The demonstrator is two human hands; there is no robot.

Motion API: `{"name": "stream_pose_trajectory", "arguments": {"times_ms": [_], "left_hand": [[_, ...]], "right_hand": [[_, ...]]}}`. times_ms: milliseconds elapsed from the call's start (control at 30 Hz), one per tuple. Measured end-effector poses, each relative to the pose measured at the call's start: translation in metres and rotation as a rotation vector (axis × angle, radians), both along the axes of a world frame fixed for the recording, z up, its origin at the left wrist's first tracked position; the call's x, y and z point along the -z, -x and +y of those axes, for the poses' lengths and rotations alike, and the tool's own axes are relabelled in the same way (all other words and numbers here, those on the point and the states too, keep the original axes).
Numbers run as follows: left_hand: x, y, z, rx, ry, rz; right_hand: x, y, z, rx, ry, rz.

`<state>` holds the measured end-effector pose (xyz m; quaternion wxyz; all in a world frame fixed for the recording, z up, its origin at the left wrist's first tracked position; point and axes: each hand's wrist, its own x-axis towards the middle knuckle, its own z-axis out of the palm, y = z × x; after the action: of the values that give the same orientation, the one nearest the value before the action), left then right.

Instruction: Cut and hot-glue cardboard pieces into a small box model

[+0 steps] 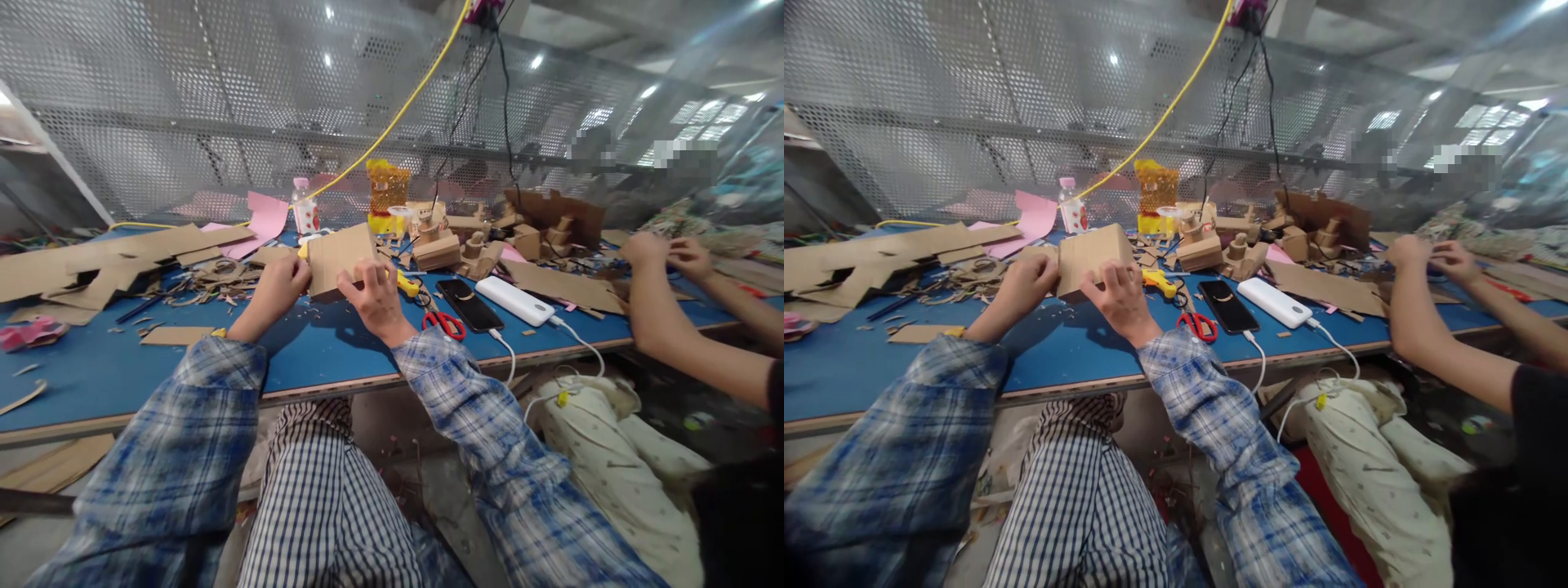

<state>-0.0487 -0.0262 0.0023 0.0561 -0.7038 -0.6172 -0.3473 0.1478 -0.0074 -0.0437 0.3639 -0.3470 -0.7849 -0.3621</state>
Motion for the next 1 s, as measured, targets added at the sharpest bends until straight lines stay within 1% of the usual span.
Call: {"name": "stream_pose_trajectory", "arguments": {"times_ms": [133, 233, 333, 433, 500, 633, 733, 800, 900, 1000], "left_hand": [[-0.004, 0.001, -0.001, 0.043, -0.015, -0.111], [-0.004, 0.006, -0.001, 0.024, -0.042, -0.180], [-0.002, 0.009, 0.002, 0.034, -0.044, -0.256], [0.002, 0.011, 0.008, 0.093, 0.012, -0.380], [0.004, 0.012, 0.012, 0.122, 0.022, -0.416], [0.007, 0.013, 0.014, 0.130, -0.014, -0.318], [0.006, 0.009, 0.010, 0.107, 0.031, -0.191], [0.005, 0.004, 0.006, 0.122, 0.064, -0.113], [0.003, -0.002, 0.002, 0.163, 0.058, -0.073], [0.002, -0.004, 0.000, 0.156, 0.043, -0.046]], "right_hand": [[0.001, -0.002, 0.001, 0.008, 0.004, 0.027], [0.000, -0.003, 0.001, 0.032, 0.054, 0.039], [-0.001, -0.005, 0.001, 0.054, 0.083, 0.037], [-0.001, -0.005, 0.002, 0.068, 0.092, 0.025], [0.000, -0.005, 0.002, 0.072, 0.085, 0.030], [0.001, -0.004, 0.002, 0.056, 0.029, 0.056], [0.002, -0.004, 0.002, 0.038, 0.008, 0.063], [0.003, -0.003, 0.001, 0.028, -0.008, 0.065], [0.004, -0.004, 0.002, 0.014, -0.048, 0.065], [0.005, -0.005, 0.002, 0.000, -0.072, 0.062]]}}
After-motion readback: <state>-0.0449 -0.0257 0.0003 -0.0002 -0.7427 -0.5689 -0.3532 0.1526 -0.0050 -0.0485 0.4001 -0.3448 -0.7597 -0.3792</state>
